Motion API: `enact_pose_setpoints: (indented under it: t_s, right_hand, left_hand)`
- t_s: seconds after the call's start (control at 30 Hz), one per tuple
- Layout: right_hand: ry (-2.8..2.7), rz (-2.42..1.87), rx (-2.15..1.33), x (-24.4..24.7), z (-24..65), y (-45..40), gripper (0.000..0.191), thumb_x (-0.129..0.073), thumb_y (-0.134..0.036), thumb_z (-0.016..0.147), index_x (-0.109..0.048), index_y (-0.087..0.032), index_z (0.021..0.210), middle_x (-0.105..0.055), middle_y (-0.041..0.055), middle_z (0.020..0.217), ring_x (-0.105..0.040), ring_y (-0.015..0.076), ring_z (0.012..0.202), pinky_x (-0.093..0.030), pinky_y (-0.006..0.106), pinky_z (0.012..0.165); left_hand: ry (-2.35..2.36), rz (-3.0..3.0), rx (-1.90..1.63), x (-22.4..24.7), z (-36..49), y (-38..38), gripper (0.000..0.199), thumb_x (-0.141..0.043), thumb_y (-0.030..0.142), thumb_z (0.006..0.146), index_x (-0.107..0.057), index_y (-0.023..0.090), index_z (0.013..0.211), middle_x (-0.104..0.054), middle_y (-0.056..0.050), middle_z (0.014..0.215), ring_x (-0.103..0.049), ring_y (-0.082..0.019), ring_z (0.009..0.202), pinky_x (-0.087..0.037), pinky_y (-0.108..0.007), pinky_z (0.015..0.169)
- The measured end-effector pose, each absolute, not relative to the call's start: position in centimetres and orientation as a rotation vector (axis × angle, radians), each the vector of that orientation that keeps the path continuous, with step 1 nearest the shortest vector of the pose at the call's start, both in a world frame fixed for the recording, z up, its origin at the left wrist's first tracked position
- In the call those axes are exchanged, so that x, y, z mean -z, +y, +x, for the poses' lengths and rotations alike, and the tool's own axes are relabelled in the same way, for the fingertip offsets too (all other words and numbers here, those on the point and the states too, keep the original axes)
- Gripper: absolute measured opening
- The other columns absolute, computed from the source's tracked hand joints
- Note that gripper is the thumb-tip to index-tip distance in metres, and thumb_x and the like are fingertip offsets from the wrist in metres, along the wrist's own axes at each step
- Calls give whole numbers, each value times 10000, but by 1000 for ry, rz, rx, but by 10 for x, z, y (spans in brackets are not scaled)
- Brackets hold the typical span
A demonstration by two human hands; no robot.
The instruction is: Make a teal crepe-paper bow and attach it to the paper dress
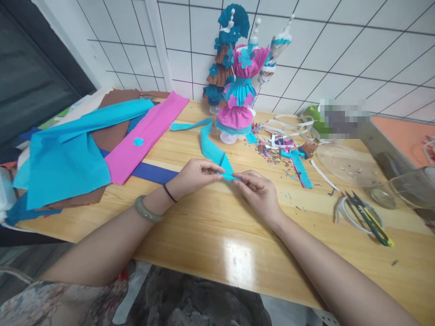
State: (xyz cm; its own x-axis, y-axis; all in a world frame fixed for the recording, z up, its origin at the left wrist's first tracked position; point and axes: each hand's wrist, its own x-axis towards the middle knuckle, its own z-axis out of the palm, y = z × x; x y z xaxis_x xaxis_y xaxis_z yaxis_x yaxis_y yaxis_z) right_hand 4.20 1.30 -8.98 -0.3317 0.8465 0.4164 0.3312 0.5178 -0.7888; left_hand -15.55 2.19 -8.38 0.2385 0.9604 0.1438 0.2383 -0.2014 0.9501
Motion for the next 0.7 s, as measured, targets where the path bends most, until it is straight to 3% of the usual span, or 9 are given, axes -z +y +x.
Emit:
enact_pose_setpoints:
  t_s: [0.3,0.53,0.7]
  right_hand:
    - [-1919,-967,-699,89,43,12,128,-579,-180,800,-675,-208,880,-637,51,814,-594,154,745,-472,289,652]
    - [-1896,-1051,-686,88,42,11,149,-590,-175,787,-650,-184,923,-563,5,684,-503,110,584,-420,242,540]
    - [-1914,-1031,-674,87,42,12,108,-580,-166,792,-660,-183,862,-609,30,749,-534,122,634,-424,247,560]
  left_hand:
    - [1131,1826,-1018,81,-156,22,165,-633,267,728,-692,124,785,-672,-73,819,-611,-156,774,-486,-260,710]
    - [1108,1932,-1037,82,-156,21,141,-588,241,762,-668,125,772,-648,-60,798,-591,-136,744,-472,-243,683]
    - [1116,2011,-1033,81,-156,19,113,-583,216,758,-646,123,752,-626,-52,794,-566,-113,703,-452,-216,635]
